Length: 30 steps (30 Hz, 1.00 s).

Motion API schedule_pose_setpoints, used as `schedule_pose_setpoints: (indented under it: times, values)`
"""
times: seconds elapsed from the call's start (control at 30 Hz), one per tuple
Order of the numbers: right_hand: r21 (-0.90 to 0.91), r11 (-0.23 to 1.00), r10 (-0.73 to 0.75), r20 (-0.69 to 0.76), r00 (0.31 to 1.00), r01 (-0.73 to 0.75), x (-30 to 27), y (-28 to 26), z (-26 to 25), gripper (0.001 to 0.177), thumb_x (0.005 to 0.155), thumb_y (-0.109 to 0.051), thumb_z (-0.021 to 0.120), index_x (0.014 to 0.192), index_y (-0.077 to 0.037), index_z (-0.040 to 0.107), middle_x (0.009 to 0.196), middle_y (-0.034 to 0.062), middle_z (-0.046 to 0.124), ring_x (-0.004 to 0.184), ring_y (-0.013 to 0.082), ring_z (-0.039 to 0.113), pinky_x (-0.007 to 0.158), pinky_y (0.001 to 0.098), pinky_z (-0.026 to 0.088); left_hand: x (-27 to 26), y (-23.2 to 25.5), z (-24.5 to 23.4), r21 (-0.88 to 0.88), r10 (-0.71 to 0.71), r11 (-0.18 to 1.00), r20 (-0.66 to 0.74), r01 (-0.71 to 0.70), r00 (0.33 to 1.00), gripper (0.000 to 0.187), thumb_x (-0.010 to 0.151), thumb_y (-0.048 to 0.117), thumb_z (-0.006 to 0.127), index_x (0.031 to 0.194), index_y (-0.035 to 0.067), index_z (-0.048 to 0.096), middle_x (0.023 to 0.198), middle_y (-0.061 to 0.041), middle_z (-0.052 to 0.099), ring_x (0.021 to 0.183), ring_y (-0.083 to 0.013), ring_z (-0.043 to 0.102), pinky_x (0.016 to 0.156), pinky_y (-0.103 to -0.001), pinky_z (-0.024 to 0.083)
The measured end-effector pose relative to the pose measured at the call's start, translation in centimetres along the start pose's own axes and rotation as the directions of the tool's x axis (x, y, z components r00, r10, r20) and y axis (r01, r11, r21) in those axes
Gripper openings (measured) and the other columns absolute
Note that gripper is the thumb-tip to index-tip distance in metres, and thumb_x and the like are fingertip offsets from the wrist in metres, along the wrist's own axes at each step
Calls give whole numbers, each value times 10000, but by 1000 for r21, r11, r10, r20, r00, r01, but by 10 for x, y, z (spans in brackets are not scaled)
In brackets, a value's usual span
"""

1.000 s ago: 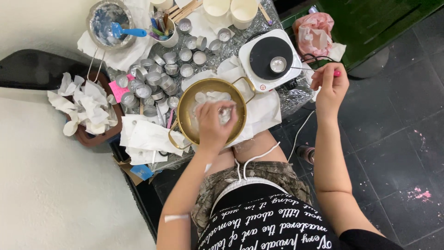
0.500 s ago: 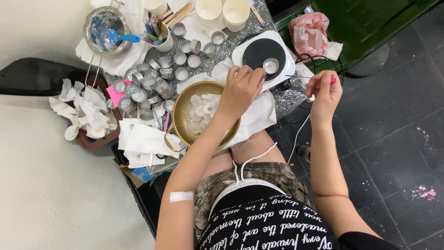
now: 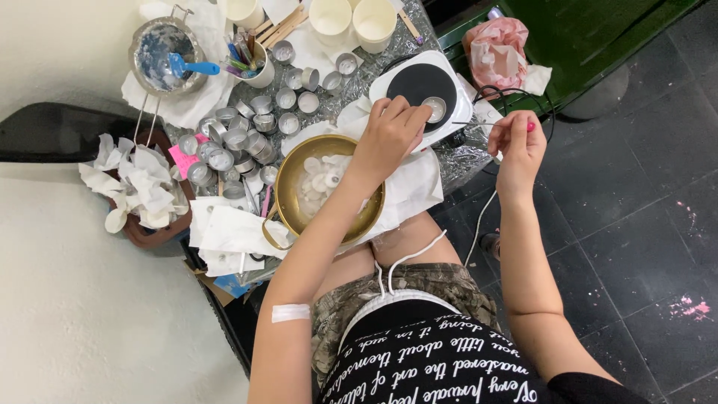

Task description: Melting wax on a hot plate and placing decorative wax elements into small metal containers.

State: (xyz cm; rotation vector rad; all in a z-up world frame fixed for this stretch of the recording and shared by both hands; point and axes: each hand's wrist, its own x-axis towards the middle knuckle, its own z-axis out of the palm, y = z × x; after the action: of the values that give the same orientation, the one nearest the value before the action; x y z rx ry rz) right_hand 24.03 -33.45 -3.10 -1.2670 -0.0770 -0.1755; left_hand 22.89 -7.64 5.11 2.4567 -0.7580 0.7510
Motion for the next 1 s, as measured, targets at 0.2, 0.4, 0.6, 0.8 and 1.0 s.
schedule_pose_setpoints:
  times: [0.2,0.4,0.6,0.8,1.0]
  values:
    - [-14,999,31,8,999,-31,1,0,1,289,1202,-275,451,1025,-68,547,858,42,609,661,110,535,602,246,408,4,-1,-2,5,27,1000,8,-27,1000,321,849,42,750,1126,87,594,910,-18,602,966,-211,568,925,-363,428]
    - [-11,999,51,9,999,-51,2,3,1,286,1197,-276,453,1031,-65,551,861,39,611,663,110,542,609,251,418,5,-2,-3,3,53,999,24,-53,998,329,853,35,741,1143,89,596,930,-22,573,966,-197,569,915,-361,429]
    - [-14,998,62,19,998,-62,-1,3,5,296,1200,-281,451,1029,-64,558,852,35,605,657,109,535,602,248,402,3,-5,-8,-45,29,999,37,-27,999,292,861,35,735,1109,98,597,914,-19,576,952,-193,581,919,-364,433]
    - [-24,997,70,41,997,-69,-10,-3,14,302,1193,-293,452,1014,-73,556,837,33,602,644,108,535,588,246,387,-7,1,-52,-167,-38,985,19,41,999,229,906,52,739,1084,90,601,908,-13,611,937,-198,605,929,-361,430]
    - [6,996,86,87,993,-87,-30,-7,33,303,1198,-297,457,1012,-78,550,848,33,602,663,114,539,605,248,389,-62,5,-93,-275,-232,934,16,227,973,218,894,78,766,1055,108,623,920,-1,648,888,-197,601,900,-354,449]
